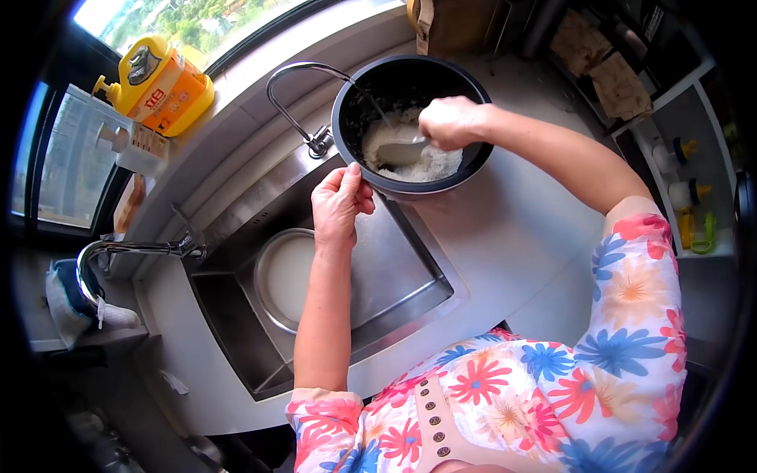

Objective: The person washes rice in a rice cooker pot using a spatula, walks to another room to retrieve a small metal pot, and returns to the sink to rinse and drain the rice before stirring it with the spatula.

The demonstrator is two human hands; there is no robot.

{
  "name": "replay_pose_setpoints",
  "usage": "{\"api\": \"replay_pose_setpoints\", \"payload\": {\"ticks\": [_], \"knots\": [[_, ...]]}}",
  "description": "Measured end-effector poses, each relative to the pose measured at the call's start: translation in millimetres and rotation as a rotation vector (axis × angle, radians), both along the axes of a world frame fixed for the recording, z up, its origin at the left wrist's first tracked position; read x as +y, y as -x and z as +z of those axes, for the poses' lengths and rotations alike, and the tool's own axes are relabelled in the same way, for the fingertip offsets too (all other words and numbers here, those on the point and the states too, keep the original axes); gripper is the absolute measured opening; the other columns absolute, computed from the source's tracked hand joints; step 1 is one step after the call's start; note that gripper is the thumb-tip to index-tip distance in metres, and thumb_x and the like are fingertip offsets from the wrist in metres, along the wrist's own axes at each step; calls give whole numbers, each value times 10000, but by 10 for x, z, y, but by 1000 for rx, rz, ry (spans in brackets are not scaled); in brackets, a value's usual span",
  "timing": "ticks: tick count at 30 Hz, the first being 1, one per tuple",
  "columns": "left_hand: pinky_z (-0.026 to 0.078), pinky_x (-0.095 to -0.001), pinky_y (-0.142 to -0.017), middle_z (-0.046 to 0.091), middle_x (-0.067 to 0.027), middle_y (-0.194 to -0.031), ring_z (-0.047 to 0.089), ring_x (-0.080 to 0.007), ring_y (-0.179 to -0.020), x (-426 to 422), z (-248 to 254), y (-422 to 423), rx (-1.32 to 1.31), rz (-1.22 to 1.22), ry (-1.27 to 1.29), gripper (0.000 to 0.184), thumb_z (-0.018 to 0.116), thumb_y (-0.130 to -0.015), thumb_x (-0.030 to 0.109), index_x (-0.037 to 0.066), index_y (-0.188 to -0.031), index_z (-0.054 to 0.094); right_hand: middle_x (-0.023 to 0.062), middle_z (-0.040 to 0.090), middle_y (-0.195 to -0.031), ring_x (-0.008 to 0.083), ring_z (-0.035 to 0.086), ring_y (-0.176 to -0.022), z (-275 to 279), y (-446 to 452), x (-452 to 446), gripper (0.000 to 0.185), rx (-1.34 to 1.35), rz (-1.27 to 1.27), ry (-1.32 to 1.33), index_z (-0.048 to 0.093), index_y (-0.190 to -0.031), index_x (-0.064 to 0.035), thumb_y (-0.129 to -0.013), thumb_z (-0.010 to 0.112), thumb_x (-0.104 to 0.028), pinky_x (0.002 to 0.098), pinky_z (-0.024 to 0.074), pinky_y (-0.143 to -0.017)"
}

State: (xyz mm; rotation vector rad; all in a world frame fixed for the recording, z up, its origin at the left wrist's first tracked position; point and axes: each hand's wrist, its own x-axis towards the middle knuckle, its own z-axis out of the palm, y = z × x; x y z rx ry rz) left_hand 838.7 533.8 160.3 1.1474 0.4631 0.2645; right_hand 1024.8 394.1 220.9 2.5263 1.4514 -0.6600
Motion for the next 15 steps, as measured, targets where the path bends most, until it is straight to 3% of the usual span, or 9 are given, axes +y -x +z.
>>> {"api": "replay_pose_setpoints", "payload": {"ticks": [2, 7, 11, 13, 15], "knots": [[438, -214, -429, 567, -32, -613, 508, -96, -449, 5, 11, 6, 1, -12, -1, 219, 553, -897, 232, 35, -807, 584, 174, 640, -957, 284, 621, -922, 149, -20, 10, 221, -76, -94, -11, 654, -929, -29, -725, 571, -52, 362, 502, -746], [442, -216, -427, 567, -31, -615, 510, -96, -453, 4, -22, 2, -14, -1, 8, 208, 549, -898, 219, 33, -813, 585, 141, 660, -913, 262, 632, -906, 185, -115, 30, 208, -306, -185, -126, 672, -892, -54, -710, 571, -57, 353, 504, -775], [446, -217, -430, 568, -30, -618, 512, -98, -456, 17, 3, -9, -4, -18, -5, 202, 550, -898, 218, 35, -820, 584, 150, 657, -902, 276, 635, -893, -77, 141, 50, 233, -200, 9, -65, 673, -886, -56, -684, 560, -30, 357, 512, -761], [447, -219, -431, 569, -29, -620, 514, -98, -458, 10, -2, 3, -11, -14, 0, 200, 551, -898, 219, 36, -822, 583, 149, 655, -910, 283, 632, -893, 149, 150, -10, 237, -136, -78, -94, 667, -904, -60, -699, 550, -31, 362, 510, -764], [448, -219, -431, 570, -29, -622, 515, -98, -458, 2, -14, 0, -25, -5, 13, 198, 552, -897, 219, 37, -824, 583, 141, 654, -923, 277, 633, -893, 200, 51, -94, 219, -246, -171, -207, 662, -923, -70, -722, 576, -67, 366, 510, -758]]}}
